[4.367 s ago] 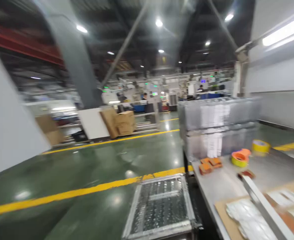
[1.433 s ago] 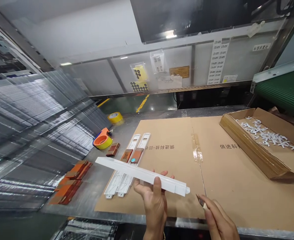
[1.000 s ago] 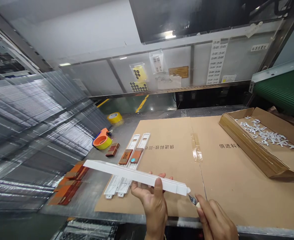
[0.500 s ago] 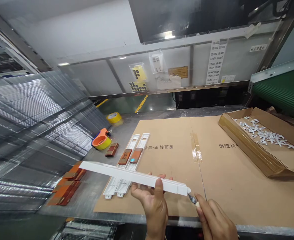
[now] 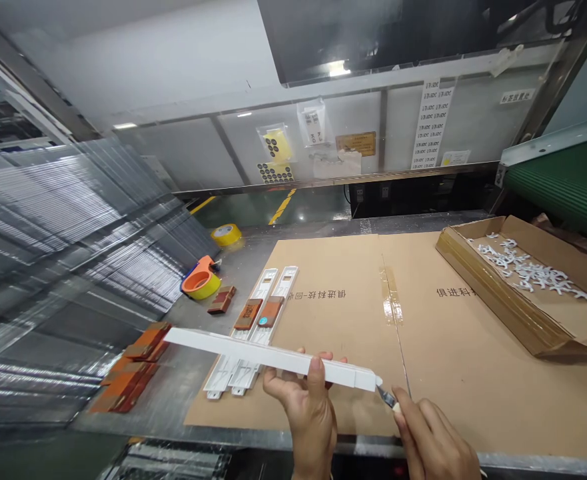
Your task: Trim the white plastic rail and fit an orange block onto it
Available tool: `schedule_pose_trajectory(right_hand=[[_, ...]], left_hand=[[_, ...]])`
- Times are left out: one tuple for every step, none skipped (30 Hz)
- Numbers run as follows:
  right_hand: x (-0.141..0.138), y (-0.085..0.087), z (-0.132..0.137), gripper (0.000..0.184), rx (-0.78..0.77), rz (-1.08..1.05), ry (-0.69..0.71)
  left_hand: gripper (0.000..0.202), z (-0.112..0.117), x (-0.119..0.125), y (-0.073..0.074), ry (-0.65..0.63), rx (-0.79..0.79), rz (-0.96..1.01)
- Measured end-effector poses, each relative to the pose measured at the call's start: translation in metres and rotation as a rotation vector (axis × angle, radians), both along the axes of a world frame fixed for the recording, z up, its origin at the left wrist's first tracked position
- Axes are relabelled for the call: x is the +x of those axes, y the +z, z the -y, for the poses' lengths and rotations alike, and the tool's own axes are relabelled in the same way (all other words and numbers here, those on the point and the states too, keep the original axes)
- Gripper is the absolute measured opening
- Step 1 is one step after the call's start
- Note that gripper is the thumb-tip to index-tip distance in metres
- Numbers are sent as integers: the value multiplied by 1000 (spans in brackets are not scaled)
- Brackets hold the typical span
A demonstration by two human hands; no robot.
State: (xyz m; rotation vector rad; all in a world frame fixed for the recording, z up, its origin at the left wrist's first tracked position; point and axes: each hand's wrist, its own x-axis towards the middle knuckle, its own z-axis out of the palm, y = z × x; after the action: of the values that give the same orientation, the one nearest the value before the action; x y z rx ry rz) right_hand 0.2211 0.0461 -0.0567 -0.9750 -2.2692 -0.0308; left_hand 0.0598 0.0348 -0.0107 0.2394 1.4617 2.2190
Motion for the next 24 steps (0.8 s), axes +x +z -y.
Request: schedule_pose_trajectory(right_hand=[[1, -1, -1, 32, 7, -2, -14], [3, -2, -3, 32, 10, -4, -35], [4, -4, -4, 33, 8, -8, -58], [6, -5, -6, 34, -1, -13, -79], [9, -6, -8, 34, -14, -20, -93], [11, -7, -10, 34, -31, -27, -103], [12, -8, -11, 34, -45, -35, -105], [14, -8, -12, 33, -53, -41, -100], [15, -8, -12, 33, -50, -46, -89], [15, -7, -12, 33, -43, -47, -77], [15, -5, -11, 33, -34, -45, -63], [15, -4, -10, 32, -25, -43, -49], [15, -2, -8, 32, -17, -42, -33], [14, 0, -7, 32, -9, -42, -20], [13, 2, -5, 31, -2, -45, -12], [11, 3, -4, 31, 0, -50, -11], [10, 4, -2, 31, -2, -54, -12], [9, 5, -1, 31, -10, -53, -15], [8, 5, 0, 31, -18, -48, -21], [6, 5, 1, 31, -19, -39, -19], [6, 6, 1, 31, -18, -27, -14], [5, 6, 1, 31, -16, -13, -6], [4, 6, 1, 31, -16, -3, -2], [4, 6, 1, 31, -16, 4, -3]], left_hand=[[60, 0, 0, 0, 7, -3, 4], [60, 0, 0, 1, 11, -8, 11], [59, 0, -1, 2, 12, -14, 17], [59, 0, -1, 2, 16, -16, 15], [60, 0, -1, 3, 24, -15, 4], [61, 0, -1, 4, 33, -10, -13], [63, -1, -1, 4, 39, -3, -31], [65, -2, -1, 4, 46, 2, -46], [66, -2, -1, 4, 48, 3, -54], [65, -3, -1, 3, 46, -1, -53], [65, -3, -1, 2, 44, -8, -50], [64, -3, -1, 2, 42, -14, -48], [63, -3, -1, 1, 44, -17, -48], [63, -4, 0, 0, 47, -18, -50], [64, -4, 1, 0, 48, -17, -51], [65, -4, 1, -1, 48, -16, -51], [65, -4, 2, -1, 47, -17, -52], [65, -4, 3, 0, 46, -17, -54], [64, -4, 4, 0, 41, -18, -56], [63, -4, 5, 1, 34, -18, -55], [62, -4, 6, 2, 31, -17, -54], [61, -4, 6, 3, 30, -16, -54], [61, -3, 6, 3, 28, -15, -53], [61, -3, 6, 3, 27, -13, -54]])
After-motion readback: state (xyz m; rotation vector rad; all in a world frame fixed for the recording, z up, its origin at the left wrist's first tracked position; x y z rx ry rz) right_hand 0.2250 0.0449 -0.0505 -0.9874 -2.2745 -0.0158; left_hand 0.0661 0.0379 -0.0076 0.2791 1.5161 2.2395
